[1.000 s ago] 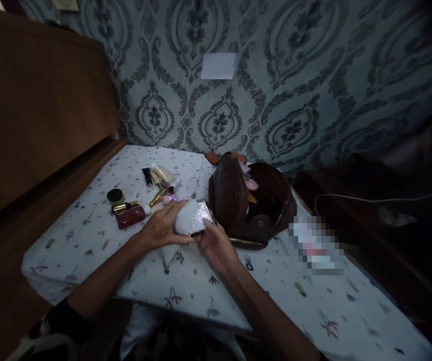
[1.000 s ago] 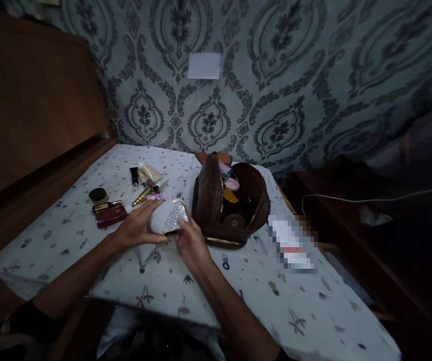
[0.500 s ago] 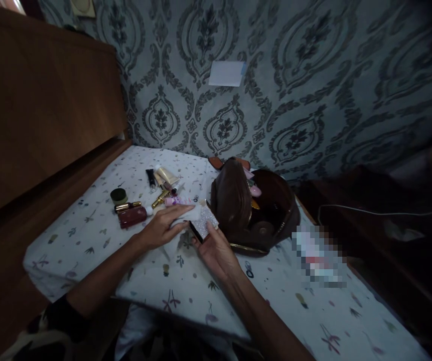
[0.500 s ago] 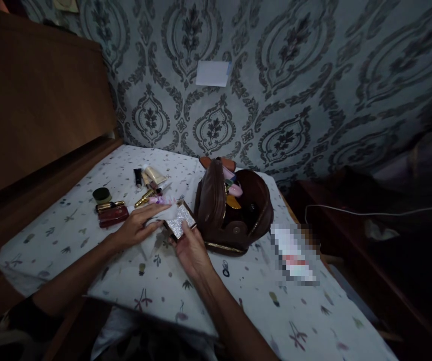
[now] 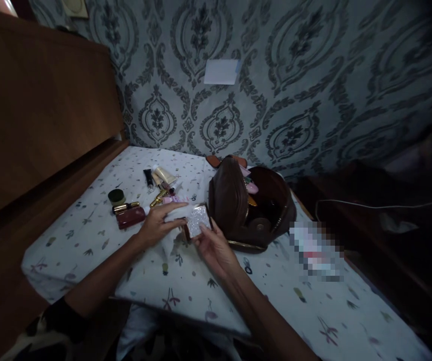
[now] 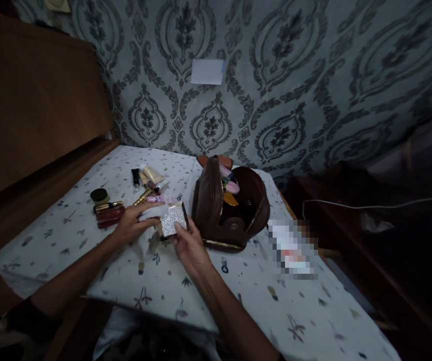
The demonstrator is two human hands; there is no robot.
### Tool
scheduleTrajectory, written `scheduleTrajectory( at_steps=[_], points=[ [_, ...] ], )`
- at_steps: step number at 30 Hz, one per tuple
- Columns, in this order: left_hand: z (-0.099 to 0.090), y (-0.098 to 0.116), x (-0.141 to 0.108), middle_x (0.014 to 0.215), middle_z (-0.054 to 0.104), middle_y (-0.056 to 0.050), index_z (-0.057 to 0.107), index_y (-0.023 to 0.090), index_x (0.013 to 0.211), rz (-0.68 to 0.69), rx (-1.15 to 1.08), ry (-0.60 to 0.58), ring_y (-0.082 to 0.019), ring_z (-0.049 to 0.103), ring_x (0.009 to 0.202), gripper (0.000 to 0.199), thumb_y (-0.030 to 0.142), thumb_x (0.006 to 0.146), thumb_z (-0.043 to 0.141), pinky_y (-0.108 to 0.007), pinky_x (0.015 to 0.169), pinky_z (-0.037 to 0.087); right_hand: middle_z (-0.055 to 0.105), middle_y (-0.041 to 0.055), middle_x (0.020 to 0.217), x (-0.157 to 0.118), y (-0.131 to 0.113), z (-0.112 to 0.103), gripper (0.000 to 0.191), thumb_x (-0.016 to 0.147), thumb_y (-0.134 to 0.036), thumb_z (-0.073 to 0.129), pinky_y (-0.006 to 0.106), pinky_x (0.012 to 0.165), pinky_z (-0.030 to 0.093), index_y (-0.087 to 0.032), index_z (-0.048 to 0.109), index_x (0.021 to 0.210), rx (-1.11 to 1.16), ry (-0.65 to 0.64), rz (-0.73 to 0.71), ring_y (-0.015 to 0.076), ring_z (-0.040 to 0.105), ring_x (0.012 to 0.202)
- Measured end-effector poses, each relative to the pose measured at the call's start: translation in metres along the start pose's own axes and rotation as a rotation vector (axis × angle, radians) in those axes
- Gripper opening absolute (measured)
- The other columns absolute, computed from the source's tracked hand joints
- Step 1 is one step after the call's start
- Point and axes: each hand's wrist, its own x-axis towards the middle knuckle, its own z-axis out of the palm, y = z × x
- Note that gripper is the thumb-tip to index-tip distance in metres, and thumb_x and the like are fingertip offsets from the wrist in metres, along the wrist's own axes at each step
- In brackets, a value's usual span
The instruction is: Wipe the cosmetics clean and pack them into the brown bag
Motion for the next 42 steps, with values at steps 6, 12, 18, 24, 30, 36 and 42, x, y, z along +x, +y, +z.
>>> scheduleTrajectory(
  at_steps=[6, 12, 18, 24, 30, 36, 42],
  points=[
    [0.001, 0.001, -0.001, 0.112, 0.074, -0.01, 0.068, 0.02, 0.12, 0.072, 0.113, 0.087, -0.024, 0.068, 0.107, 0.035, 0.04, 0.092, 0.06, -0.04, 0.097, 0.052, 0.075, -0.0006, 0.097, 0.002, 0.006, 0.0, 0.049, 0.067, -0.014, 0.084, 0.021, 0.064, 0.055, -0.024, 0.065, 0.112, 0.023, -0.046, 0.075, 0.0121, 0.068, 0.077],
    [0.006, 0.004, -0.007, 0.152, 0.042, -0.018, 0.024, 0.02, 0.156, 0.189, 0.161, -0.183, -0.032, 0.042, 0.14, 0.087, 0.054, 0.085, 0.063, -0.047, 0.112, 0.04, 0.074, -0.0007, 0.086, 0.006, 0.01, -0.003, 0.036, 0.067, -0.018, 0.086, 0.022, 0.064, 0.057, -0.021, 0.068, 0.099, 0.087, -0.041, 0.031, 0.0112, 0.066, 0.069],
    [0.011, 0.0, -0.01, 0.137, 0.061, -0.012, 0.044, 0.026, 0.146, 0.226, 0.202, -0.091, -0.024, 0.057, 0.127, 0.054, 0.031, 0.094, 0.057, -0.043, 0.105, 0.049, 0.075, -0.0003, 0.089, 0.004, 0.007, -0.001, 0.024, 0.072, -0.02, 0.083, 0.025, 0.071, 0.056, -0.022, 0.07, 0.092, 0.136, -0.026, 0.043, 0.0128, 0.067, 0.078],
    [0.011, 0.002, -0.01, 0.115, 0.071, -0.009, 0.067, 0.025, 0.124, 0.27, 0.173, 0.11, -0.02, 0.068, 0.106, 0.033, 0.02, 0.093, 0.057, -0.034, 0.09, 0.057, 0.074, -0.0003, 0.091, 0.002, 0.006, -0.002, 0.023, 0.075, -0.036, 0.081, 0.024, 0.066, 0.052, -0.021, 0.07, 0.089, 0.106, -0.027, 0.107, 0.0124, 0.065, 0.077],
    [0.011, 0.008, -0.009, 0.116, 0.07, -0.01, 0.066, 0.024, 0.123, 0.377, 0.224, 0.065, -0.02, 0.067, 0.107, 0.033, 0.016, 0.095, 0.05, -0.035, 0.089, 0.057, 0.074, -0.0007, 0.089, 0.006, 0.008, -0.005, 0.036, 0.07, -0.045, 0.083, 0.024, 0.071, 0.055, -0.021, 0.07, 0.093, 0.109, -0.026, 0.096, 0.0119, 0.066, 0.077],
    [0.021, 0.014, -0.013, 0.123, 0.067, -0.015, 0.054, 0.02, 0.136, 0.584, 0.266, -0.053, -0.024, 0.059, 0.124, 0.042, 0.011, 0.095, 0.047, -0.043, 0.098, 0.055, 0.074, -0.0033, 0.091, 0.008, 0.009, -0.006, 0.037, 0.069, -0.043, 0.084, 0.019, 0.072, 0.055, -0.022, 0.07, 0.097, 0.234, -0.069, 0.101, 0.0095, 0.065, 0.079],
    [0.025, 0.02, -0.015, 0.14, 0.057, -0.02, 0.055, 0.012, 0.129, 0.71, 0.383, -0.225, -0.03, 0.037, 0.143, 0.035, 0.014, 0.094, 0.055, -0.048, 0.107, 0.05, 0.075, 0.0025, 0.089, 0.006, -0.001, -0.011, 0.042, 0.073, -0.055, 0.077, 0.024, 0.065, 0.055, -0.018, 0.07, 0.091, 0.299, -0.131, 0.22, 0.0155, 0.067, 0.083]
  ],
)
